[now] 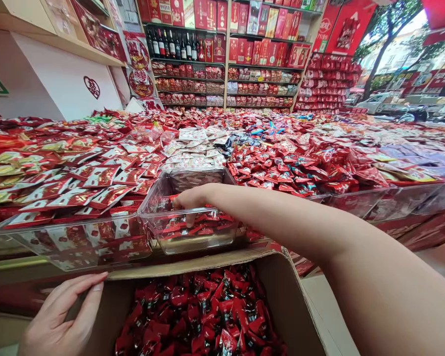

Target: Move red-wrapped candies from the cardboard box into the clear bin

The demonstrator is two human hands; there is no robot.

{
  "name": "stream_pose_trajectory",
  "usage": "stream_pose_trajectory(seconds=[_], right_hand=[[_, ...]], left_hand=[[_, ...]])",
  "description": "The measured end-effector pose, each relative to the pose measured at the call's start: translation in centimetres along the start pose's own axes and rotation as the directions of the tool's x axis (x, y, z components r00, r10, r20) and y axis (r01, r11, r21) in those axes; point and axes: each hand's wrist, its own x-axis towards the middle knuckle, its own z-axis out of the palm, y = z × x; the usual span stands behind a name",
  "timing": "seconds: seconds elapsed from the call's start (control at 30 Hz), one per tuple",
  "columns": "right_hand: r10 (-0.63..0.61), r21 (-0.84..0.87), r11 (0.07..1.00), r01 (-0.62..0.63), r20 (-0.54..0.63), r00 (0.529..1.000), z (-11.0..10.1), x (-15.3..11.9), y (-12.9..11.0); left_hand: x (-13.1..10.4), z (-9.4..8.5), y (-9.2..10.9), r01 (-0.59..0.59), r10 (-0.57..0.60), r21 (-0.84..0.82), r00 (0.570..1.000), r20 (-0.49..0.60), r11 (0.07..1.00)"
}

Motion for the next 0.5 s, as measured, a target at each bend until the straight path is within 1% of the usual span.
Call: stream_pose_trajectory(seconds=[0.17, 0.33, 0.4, 0.5], right_hand=[[0.001, -0.003, 1.000, -0.001, 0.031, 1.000, 0.1, 0.4, 0.4], [-0.023, 0.011, 1.000, 0.023, 0.005, 1.000, 0.3, 0.6, 0.6], [-0.006, 0.014, 1.000, 0.006, -0.054, 0.999, 0.1, 0.7, 0.7], [0.027, -0.020, 0.999, -0.032, -0.226, 0.974, -0.9, 0.0, 0.2]], left_hand=[[-0.1, -0.1, 0.0, -0.024, 0.024, 0.012, 1.000, 0.014, 1.000], [-0.1, -0.1, -0.2, -0.038, 0.037, 0.028, 0.999, 0.015, 0.999], [0.0, -0.1, -0.3, -0.058, 0.058, 0.031, 0.998, 0.016, 0.998], [0.0, -0.1, -0.5, -0.074, 0.073, 0.036, 0.997, 0.014, 0.997]])
